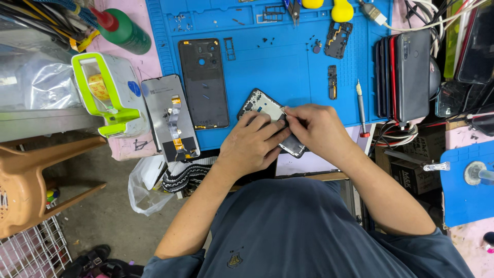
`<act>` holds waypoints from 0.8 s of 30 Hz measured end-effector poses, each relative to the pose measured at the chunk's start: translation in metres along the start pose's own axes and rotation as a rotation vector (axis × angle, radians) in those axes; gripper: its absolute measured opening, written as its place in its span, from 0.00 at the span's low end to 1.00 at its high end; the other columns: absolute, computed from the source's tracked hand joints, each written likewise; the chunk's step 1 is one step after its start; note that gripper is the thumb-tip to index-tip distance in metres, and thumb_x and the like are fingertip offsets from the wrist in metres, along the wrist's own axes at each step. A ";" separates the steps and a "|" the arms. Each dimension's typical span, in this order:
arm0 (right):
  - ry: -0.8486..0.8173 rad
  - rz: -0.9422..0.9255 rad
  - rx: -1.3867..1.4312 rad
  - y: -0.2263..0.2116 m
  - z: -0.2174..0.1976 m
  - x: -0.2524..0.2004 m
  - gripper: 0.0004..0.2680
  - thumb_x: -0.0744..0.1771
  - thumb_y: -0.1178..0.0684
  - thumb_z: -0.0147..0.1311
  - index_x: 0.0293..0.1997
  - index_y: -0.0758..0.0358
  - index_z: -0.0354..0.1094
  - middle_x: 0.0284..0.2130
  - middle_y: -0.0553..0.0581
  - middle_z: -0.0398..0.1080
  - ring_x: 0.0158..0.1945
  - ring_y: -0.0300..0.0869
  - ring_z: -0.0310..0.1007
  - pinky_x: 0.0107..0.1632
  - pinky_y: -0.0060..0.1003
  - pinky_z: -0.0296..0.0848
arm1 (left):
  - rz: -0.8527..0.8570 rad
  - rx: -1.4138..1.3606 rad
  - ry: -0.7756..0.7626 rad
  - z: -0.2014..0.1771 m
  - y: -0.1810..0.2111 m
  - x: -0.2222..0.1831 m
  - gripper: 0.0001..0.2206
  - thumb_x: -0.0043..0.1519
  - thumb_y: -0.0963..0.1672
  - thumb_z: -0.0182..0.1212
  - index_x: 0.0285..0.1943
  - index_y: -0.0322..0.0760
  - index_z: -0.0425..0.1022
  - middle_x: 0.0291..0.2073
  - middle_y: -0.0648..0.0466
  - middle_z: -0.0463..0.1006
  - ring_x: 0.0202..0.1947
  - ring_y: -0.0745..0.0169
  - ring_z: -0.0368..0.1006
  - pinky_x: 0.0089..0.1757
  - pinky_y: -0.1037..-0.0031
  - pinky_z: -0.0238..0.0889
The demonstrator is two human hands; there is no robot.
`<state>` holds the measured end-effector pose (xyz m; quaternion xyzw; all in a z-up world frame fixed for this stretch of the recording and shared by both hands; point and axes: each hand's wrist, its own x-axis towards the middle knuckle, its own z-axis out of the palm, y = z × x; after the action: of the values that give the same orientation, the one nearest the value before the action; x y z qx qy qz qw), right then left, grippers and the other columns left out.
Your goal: The person disassembles a mobile phone by hand and with a small prying tool, removing the internal frame and components from the housing while working on a blue repair mat.
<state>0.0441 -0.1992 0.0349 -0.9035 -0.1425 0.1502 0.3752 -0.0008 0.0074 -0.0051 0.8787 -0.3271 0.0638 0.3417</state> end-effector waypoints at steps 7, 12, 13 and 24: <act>-0.016 0.012 -0.003 0.002 0.000 0.001 0.07 0.67 0.59 0.58 0.47 0.70 0.76 0.32 0.64 0.77 0.26 0.44 0.77 0.29 0.36 0.72 | -0.009 0.003 -0.002 0.000 -0.001 0.000 0.20 0.54 0.45 0.70 0.57 0.41 0.81 0.51 0.57 0.75 0.53 0.56 0.68 0.57 0.59 0.60; -0.020 -0.002 -0.012 -0.002 -0.005 0.000 0.07 0.66 0.59 0.58 0.46 0.69 0.76 0.31 0.64 0.77 0.26 0.45 0.78 0.30 0.36 0.73 | 0.005 -0.013 0.021 -0.001 0.000 0.002 0.20 0.55 0.45 0.70 0.58 0.41 0.81 0.53 0.57 0.76 0.53 0.58 0.68 0.57 0.61 0.61; -0.035 0.020 -0.017 -0.004 -0.006 0.001 0.07 0.66 0.59 0.58 0.46 0.69 0.77 0.30 0.64 0.77 0.26 0.46 0.78 0.29 0.37 0.73 | 0.002 -0.011 0.027 -0.002 0.000 0.001 0.19 0.56 0.45 0.70 0.58 0.41 0.81 0.54 0.57 0.76 0.53 0.58 0.67 0.57 0.61 0.61; -0.072 0.006 -0.007 -0.009 0.001 0.022 0.08 0.66 0.58 0.57 0.47 0.69 0.77 0.31 0.67 0.76 0.28 0.50 0.78 0.31 0.39 0.73 | 0.007 -0.005 0.034 0.001 0.001 0.001 0.18 0.54 0.45 0.69 0.55 0.42 0.82 0.50 0.58 0.76 0.53 0.57 0.68 0.58 0.60 0.60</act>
<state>0.0626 -0.1843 0.0373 -0.8993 -0.1538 0.1832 0.3661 -0.0004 0.0052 -0.0052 0.8755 -0.3244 0.0790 0.3493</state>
